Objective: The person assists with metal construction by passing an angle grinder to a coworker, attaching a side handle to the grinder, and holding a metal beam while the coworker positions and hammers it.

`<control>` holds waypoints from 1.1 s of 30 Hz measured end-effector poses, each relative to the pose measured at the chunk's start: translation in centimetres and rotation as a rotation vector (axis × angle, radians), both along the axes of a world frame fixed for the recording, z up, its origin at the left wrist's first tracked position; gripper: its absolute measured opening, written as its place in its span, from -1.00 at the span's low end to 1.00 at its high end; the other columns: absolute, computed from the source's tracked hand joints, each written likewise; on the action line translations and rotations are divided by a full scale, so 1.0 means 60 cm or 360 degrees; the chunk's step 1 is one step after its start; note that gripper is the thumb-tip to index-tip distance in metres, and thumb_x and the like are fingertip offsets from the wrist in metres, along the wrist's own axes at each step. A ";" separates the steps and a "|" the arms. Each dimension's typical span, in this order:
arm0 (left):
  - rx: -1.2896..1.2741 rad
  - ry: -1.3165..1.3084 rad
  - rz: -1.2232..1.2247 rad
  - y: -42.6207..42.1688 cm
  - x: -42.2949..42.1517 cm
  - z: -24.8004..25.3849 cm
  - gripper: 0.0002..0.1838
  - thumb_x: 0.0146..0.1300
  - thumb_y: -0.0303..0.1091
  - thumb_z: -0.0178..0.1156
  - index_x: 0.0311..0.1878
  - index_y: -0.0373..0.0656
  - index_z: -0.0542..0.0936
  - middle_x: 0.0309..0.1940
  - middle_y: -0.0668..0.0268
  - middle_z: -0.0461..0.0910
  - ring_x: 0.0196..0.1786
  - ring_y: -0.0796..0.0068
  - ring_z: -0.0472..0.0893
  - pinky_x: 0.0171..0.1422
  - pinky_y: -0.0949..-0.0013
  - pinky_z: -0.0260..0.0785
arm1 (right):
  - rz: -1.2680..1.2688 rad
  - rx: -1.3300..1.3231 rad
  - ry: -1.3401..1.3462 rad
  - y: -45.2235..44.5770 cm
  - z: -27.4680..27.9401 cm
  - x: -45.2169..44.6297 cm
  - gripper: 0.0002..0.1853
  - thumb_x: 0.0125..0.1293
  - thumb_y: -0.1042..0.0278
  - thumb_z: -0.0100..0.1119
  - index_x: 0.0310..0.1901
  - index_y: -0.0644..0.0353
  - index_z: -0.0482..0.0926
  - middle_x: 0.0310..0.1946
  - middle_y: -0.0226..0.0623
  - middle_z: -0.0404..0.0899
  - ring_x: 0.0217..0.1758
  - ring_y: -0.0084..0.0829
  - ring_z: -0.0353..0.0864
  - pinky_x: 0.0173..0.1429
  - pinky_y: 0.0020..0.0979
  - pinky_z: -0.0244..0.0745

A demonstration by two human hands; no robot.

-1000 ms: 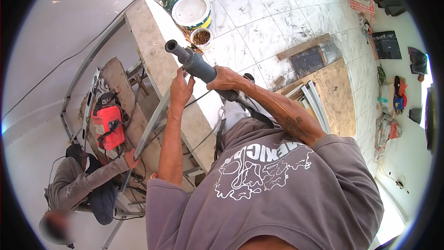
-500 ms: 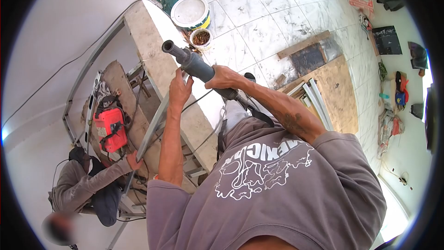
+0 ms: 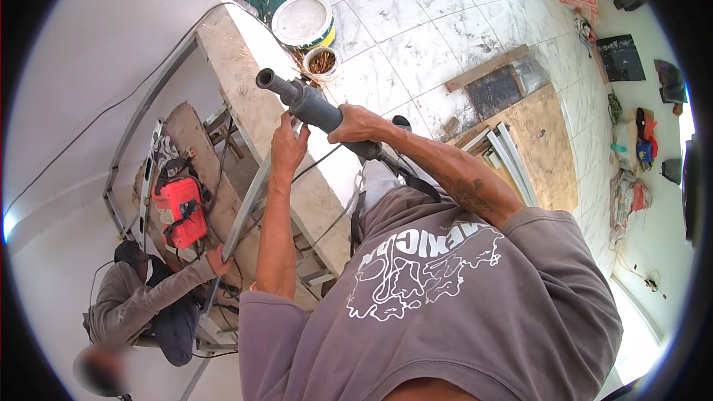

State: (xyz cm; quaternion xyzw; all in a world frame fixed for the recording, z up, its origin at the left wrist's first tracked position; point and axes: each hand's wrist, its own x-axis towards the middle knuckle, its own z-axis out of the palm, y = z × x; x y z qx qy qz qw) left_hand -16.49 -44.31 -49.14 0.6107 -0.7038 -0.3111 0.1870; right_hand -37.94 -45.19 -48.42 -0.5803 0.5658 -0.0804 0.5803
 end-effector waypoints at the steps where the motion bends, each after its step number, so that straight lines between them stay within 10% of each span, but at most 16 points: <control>1: -0.0007 -0.0001 -0.0002 0.000 0.001 -0.002 -0.53 0.26 -0.33 0.19 0.17 -0.36 0.36 -0.06 -0.27 0.60 0.05 -0.24 0.60 0.11 -0.03 0.46 | 0.0005 0.0004 -0.0006 0.000 0.003 0.000 -0.21 -0.23 -0.01 0.35 -0.05 0.58 0.52 -0.30 0.15 0.64 -0.25 -0.11 0.67 -0.17 -0.25 0.55; 33: -0.0022 -0.0078 -0.0004 -0.011 0.006 -0.008 -0.54 0.23 -0.33 0.21 0.13 -0.36 0.40 -0.12 -0.20 0.64 -0.04 -0.21 0.64 0.04 -0.02 0.49 | -0.0005 0.0028 -0.0010 -0.010 -0.003 0.003 -0.22 -0.23 0.00 0.36 -0.06 0.58 0.53 -0.30 0.13 0.64 -0.27 -0.12 0.67 -0.18 -0.26 0.55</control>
